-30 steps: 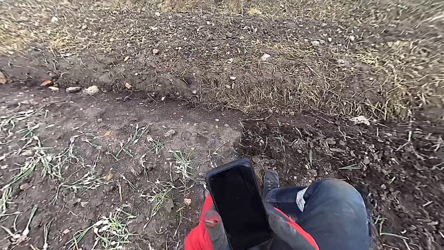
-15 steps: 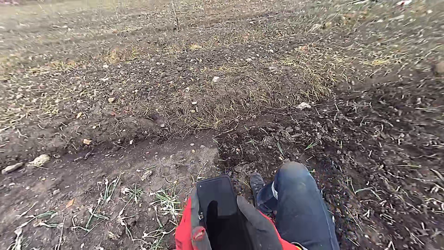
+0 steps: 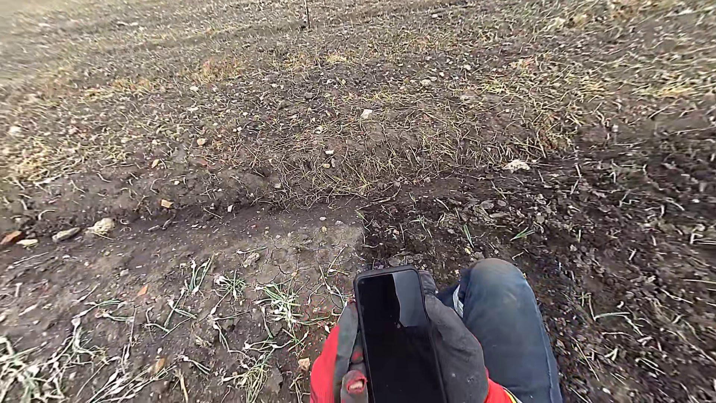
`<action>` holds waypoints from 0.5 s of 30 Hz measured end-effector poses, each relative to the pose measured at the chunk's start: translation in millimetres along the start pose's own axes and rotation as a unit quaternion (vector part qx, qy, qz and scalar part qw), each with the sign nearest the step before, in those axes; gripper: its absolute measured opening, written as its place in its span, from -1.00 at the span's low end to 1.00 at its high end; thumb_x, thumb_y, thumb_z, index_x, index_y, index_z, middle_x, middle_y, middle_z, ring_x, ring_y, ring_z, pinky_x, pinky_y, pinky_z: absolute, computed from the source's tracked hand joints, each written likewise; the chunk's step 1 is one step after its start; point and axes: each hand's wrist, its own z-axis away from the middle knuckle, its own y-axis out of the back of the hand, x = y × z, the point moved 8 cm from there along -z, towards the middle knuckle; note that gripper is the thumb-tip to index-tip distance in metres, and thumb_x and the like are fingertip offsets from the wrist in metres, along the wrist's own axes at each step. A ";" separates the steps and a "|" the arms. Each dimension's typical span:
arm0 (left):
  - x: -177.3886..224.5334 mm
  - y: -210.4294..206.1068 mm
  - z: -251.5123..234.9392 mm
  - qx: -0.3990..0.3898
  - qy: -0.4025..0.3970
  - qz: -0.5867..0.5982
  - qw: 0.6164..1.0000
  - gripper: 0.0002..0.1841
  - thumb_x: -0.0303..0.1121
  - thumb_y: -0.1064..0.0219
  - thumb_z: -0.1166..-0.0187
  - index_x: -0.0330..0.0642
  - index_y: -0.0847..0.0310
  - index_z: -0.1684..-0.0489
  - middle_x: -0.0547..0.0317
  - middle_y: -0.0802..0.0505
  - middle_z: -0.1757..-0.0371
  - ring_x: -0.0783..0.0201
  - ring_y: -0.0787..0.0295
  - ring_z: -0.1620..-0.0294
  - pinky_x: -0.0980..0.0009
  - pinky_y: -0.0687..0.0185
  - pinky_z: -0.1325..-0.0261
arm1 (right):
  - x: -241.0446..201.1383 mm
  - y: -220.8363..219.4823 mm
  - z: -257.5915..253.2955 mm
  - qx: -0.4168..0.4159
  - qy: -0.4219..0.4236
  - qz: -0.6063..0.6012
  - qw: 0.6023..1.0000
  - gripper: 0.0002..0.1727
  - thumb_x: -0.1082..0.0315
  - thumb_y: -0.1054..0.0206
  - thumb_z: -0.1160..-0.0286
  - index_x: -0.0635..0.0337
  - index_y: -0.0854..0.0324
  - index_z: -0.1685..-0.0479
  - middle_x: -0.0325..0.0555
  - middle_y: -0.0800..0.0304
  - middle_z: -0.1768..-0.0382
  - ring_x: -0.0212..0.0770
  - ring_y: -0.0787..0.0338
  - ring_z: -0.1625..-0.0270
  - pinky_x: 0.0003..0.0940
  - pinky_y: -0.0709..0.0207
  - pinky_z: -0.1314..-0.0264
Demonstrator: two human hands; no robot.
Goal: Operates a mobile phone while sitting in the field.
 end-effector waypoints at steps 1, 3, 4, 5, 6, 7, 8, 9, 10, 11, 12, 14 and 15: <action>-0.2 1.6 1.5 0.004 0.002 -0.011 1.000 -0.12 0.26 0.16 -0.82 -0.51 -0.34 -0.66 -0.27 -0.63 -0.57 0.17 -0.58 -0.59 0.12 -0.44 -0.71 | -0.9 -3.1 0.0 0.021 0.005 0.006 1.000 -0.59 0.12 0.00 -0.82 0.10 -0.72 -0.23 -0.07 -0.86 -0.20 -0.26 -0.82 -0.30 -0.21 -0.67 -0.42; 0.2 3.5 3.3 0.012 0.006 -0.001 1.000 -0.16 0.24 0.12 -0.83 -0.44 -0.35 -0.68 -0.21 -0.65 -0.57 0.16 -0.59 -0.58 0.10 -0.46 -0.70 | -2.2 -10.6 -1.4 0.036 0.003 0.017 0.999 -0.58 0.13 0.04 -0.83 0.06 -0.73 -0.19 -0.10 -0.88 -0.17 -0.29 -0.84 -0.28 -0.25 -0.70 -0.39; 1.2 3.3 2.7 0.011 0.001 0.017 1.000 -0.21 0.22 0.11 -0.84 -0.35 -0.33 -0.73 -0.09 -0.64 -0.61 0.22 -0.56 -0.62 0.14 -0.43 -0.73 | -3.6 -13.8 -2.6 0.032 0.003 0.019 0.999 -0.58 0.15 0.05 -0.84 0.07 -0.73 -0.20 -0.10 -0.88 -0.18 -0.29 -0.83 -0.28 -0.26 -0.69 -0.39; 0.5 2.6 2.6 0.007 -0.005 0.034 0.999 -0.26 0.21 0.10 -0.84 -0.20 -0.30 -0.78 0.10 -0.62 -0.65 0.33 -0.52 -0.64 0.22 -0.39 -0.76 | -5.3 -16.7 -3.9 0.037 0.001 0.019 0.999 -0.59 0.18 0.06 -0.81 0.06 -0.74 -0.15 -0.11 -0.90 -0.13 -0.31 -0.85 -0.24 -0.29 -0.72 -0.35; 0.0 2.3 2.9 0.008 -0.009 0.048 0.999 -0.28 0.20 0.07 -0.84 -0.12 -0.30 -0.80 0.23 -0.64 -0.64 0.41 -0.53 -0.63 0.29 -0.40 -0.75 | -7.2 -18.5 -4.6 0.045 0.002 0.024 0.999 -0.59 0.21 0.08 -0.79 0.05 -0.74 -0.09 -0.14 -0.91 -0.08 -0.35 -0.86 -0.19 -0.34 -0.73 -0.30; -2.2 2.5 4.3 0.012 -0.009 0.046 0.999 -0.30 0.22 0.05 -0.83 -0.04 -0.31 -0.79 0.33 -0.66 -0.60 0.49 -0.55 -0.58 0.35 -0.42 -0.71 | -9.1 -20.2 -5.1 0.051 0.004 0.027 0.998 -0.59 0.23 0.10 -0.78 0.02 -0.75 -0.02 -0.18 -0.93 -0.03 -0.39 -0.87 -0.15 -0.38 -0.74 -0.26; -6.6 2.8 6.6 0.011 -0.017 0.041 0.999 -0.31 0.21 0.05 -0.82 -0.01 -0.31 -0.80 0.32 -0.65 -0.61 0.47 -0.54 -0.58 0.35 -0.40 -0.71 | -10.1 -19.6 -5.3 0.046 0.009 0.019 0.999 -0.60 0.23 0.08 -0.78 0.04 -0.76 -0.01 -0.18 -0.92 -0.02 -0.39 -0.87 -0.14 -0.39 -0.73 -0.27; -9.1 3.1 7.6 0.012 -0.021 0.036 0.999 -0.31 0.21 0.04 -0.82 -0.01 -0.31 -0.80 0.28 -0.64 -0.62 0.43 -0.53 -0.59 0.31 -0.39 -0.72 | -10.1 -17.9 -5.5 0.043 0.012 0.016 0.999 -0.60 0.22 0.07 -0.77 0.03 -0.76 0.01 -0.19 -0.92 -0.01 -0.40 -0.87 -0.13 -0.39 -0.74 -0.26; -8.6 2.3 6.8 0.012 -0.019 0.034 0.999 -0.31 0.21 0.04 -0.82 0.00 -0.32 -0.80 0.29 -0.63 -0.63 0.43 -0.52 -0.61 0.30 -0.38 -0.73 | -9.4 -15.2 -5.1 0.034 0.016 0.010 0.999 -0.61 0.21 0.05 -0.77 0.05 -0.76 -0.02 -0.17 -0.92 -0.03 -0.37 -0.87 -0.15 -0.37 -0.73 -0.27; -7.7 1.3 5.6 0.012 -0.014 0.032 0.999 -0.31 0.22 0.05 -0.82 0.00 -0.33 -0.79 0.29 -0.63 -0.62 0.43 -0.51 -0.61 0.30 -0.38 -0.73 | -9.0 -13.1 -4.5 0.026 0.018 0.013 0.999 -0.61 0.19 0.04 -0.78 0.05 -0.75 -0.05 -0.15 -0.91 -0.06 -0.35 -0.86 -0.18 -0.34 -0.71 -0.31; -5.8 -0.1 4.1 0.015 -0.007 0.037 0.999 -0.33 0.21 0.05 -0.83 0.02 -0.35 -0.78 0.33 -0.64 -0.61 0.46 -0.51 -0.61 0.31 -0.38 -0.74 | -9.0 -12.3 -4.1 0.024 0.018 0.023 0.999 -0.60 0.18 0.05 -0.78 0.06 -0.74 -0.06 -0.14 -0.90 -0.08 -0.34 -0.85 -0.19 -0.32 -0.71 -0.32; -2.3 -2.8 0.3 0.027 0.006 0.062 0.998 -0.34 0.23 0.01 -0.81 0.05 -0.37 -0.76 0.44 -0.67 -0.57 0.55 -0.54 -0.57 0.38 -0.41 -0.71 | -10.0 -13.5 -3.9 0.049 0.016 0.034 0.998 -0.59 0.21 0.09 -0.77 0.05 -0.75 -0.01 -0.15 -0.91 -0.04 -0.35 -0.87 -0.15 -0.34 -0.73 -0.28; -1.8 -4.1 -0.9 0.026 0.003 0.070 0.997 -0.33 0.21 0.02 -0.82 0.03 -0.36 -0.77 0.45 -0.67 -0.58 0.56 -0.54 -0.56 0.39 -0.41 -0.70 | -10.4 -12.4 -3.3 0.065 0.020 0.040 0.997 -0.58 0.24 0.12 -0.75 0.05 -0.74 0.02 -0.16 -0.92 -0.01 -0.36 -0.87 -0.13 -0.35 -0.74 -0.26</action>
